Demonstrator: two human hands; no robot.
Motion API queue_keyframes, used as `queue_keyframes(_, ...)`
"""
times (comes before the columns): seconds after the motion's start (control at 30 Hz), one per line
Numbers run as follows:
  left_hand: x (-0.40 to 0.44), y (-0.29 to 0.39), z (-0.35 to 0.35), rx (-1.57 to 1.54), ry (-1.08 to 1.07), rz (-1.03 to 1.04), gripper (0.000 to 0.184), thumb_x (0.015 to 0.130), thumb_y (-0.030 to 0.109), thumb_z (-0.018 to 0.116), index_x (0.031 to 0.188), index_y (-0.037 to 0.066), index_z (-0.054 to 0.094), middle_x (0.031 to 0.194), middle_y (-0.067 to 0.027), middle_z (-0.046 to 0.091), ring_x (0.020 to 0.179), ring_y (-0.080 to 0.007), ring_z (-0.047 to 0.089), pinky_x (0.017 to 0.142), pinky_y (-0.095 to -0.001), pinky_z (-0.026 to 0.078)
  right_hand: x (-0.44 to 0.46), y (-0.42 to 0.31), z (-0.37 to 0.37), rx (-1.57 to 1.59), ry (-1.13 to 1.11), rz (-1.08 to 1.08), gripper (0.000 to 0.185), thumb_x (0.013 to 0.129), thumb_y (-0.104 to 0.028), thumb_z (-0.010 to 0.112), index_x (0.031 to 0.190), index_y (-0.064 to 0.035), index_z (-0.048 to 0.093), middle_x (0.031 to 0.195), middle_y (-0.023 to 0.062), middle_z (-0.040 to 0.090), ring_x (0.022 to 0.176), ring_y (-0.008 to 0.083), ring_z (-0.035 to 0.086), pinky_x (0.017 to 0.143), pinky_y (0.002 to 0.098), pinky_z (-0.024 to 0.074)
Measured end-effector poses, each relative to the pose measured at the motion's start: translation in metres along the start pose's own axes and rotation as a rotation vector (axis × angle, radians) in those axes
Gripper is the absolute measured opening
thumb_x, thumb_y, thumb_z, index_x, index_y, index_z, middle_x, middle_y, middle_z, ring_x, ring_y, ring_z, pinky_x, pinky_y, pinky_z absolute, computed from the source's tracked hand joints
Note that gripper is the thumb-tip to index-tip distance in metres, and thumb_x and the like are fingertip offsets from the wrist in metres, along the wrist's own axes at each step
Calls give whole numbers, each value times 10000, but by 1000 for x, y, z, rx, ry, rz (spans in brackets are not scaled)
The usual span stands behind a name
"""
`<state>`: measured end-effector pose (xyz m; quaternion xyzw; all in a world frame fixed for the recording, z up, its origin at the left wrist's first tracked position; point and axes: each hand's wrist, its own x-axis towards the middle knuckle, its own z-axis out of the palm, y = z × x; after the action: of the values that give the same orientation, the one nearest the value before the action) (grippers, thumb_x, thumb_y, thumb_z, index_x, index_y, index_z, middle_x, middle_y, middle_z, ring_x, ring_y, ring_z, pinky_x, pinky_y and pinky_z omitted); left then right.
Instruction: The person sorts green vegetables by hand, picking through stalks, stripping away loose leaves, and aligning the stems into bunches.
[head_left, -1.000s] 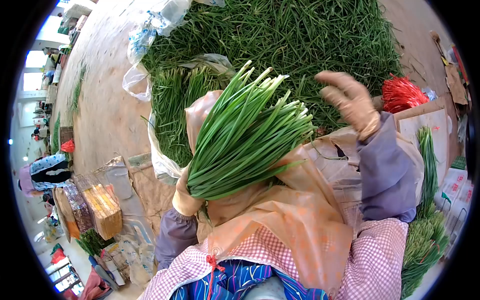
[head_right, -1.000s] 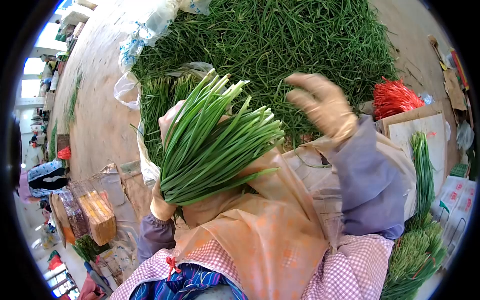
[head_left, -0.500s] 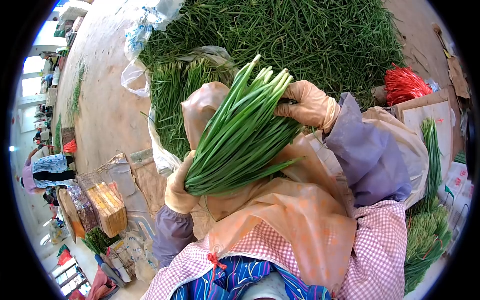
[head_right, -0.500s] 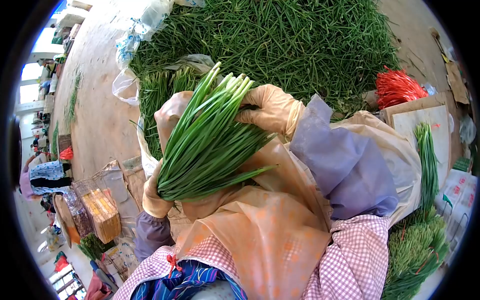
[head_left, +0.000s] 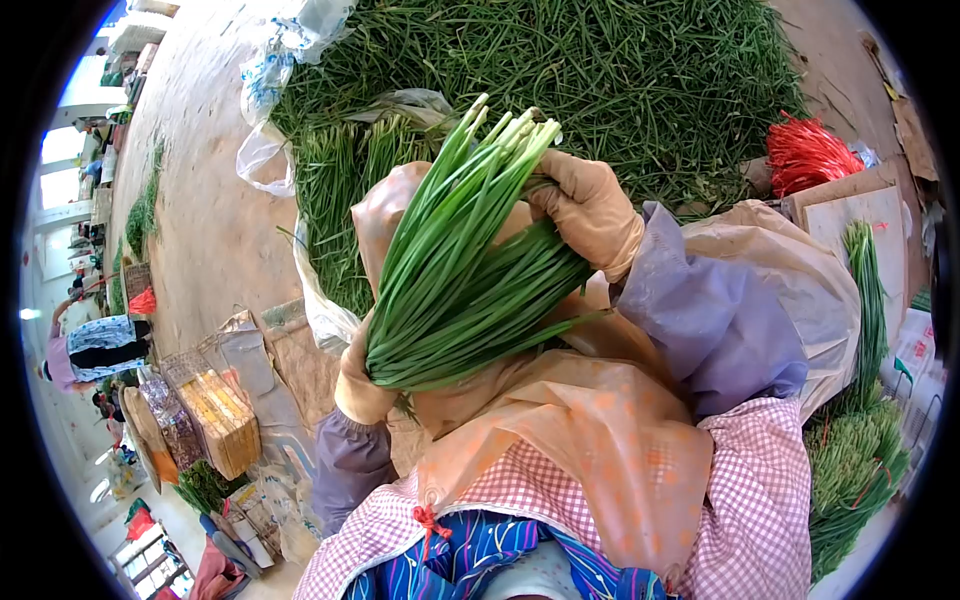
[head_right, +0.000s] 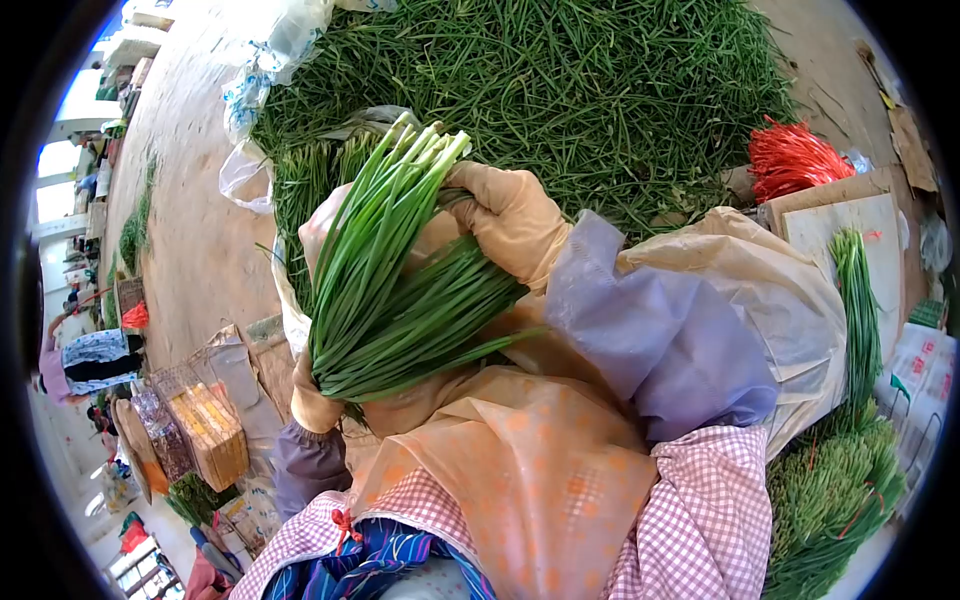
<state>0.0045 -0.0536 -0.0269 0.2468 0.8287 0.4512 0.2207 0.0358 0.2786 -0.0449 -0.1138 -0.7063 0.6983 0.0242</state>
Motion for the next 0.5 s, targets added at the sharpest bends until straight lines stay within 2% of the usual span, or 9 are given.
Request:
queue_keyframes(0.1, -2, -5, -1, -61, -11, -50, 660, 808, 25, 706, 1398, -13, 413, 1276, -151, 598, 1144, -210, 582, 983, -329, 449, -3, 11, 8, 146, 103, -106, 208, 920, -62, 589, 1119, -47, 648, 747, 12, 614, 627, 59, 527, 578, 231, 465)
queue_keyframes(0.2, -3, -11, -2, -87, -25, -53, 630, 820, 20, 693, 1389, -11, 424, 1274, -142, 598, 1145, -203, 576, 986, -327, 445, -4, 9, 11, 515, 259, -67, 142, 963, -141, 583, 1052, -53, 649, 782, -13, 604, 577, 36, 469, 509, 199, 395)
queue_keyframes(0.23, -3, -14, -2, -92, -26, -48, 617, 823, 17, 688, 1383, -10, 430, 1269, -140, 600, 1140, -202, 578, 983, -326, 447, 1, 0, 1, 305, 383, -39, 157, 949, -204, 613, 989, -55, 644, 710, -26, 572, 515, 53, 439, 472, 212, 387)
queue_keyframes(0.3, -6, -22, -1, -118, -18, -32, 573, 830, 17, 682, 1355, -9, 455, 1240, -133, 613, 1114, -203, 588, 965, -324, 457, 8, 4, -32, 661, 494, -11, 197, 940, -244, 624, 989, -54, 628, 594, -57, 474, 447, 58, 376, 419, 227, 346)
queue_keyframes(0.37, -9, -31, -4, -120, -28, -15, 532, 834, 20, 678, 1326, -8, 478, 1214, -127, 623, 1086, -204, 597, 946, -322, 466, 7, 14, -91, 827, 468, 80, 211, 941, -251, 619, 1023, -57, 616, 524, -76, 348, 416, 47, 310, 383, 233, 281)
queue_keyframes(0.43, -11, -40, -7, -101, -51, 2, 495, 837, 27, 678, 1297, -6, 498, 1192, -121, 631, 1056, -204, 607, 926, -318, 474, -3, 29, -149, 916, 526, -90, 163, 928, -206, 626, 934, -44, 640, 505, -85, 392, 399, 52, 300, 355, 256, 258)
queue_keyframes(0.5, -15, -48, -5, -169, -25, -36, 483, 838, 29, 675, 1288, -7, 505, 1179, -118, 635, 1038, -205, 613, 914, -314, 477, -16, 28, -175, 341, 663, -35, 142, 912, -203, 652, 966, -72, 644, 523, -84, 422, 398, 34, 288, 359, 215, 233)
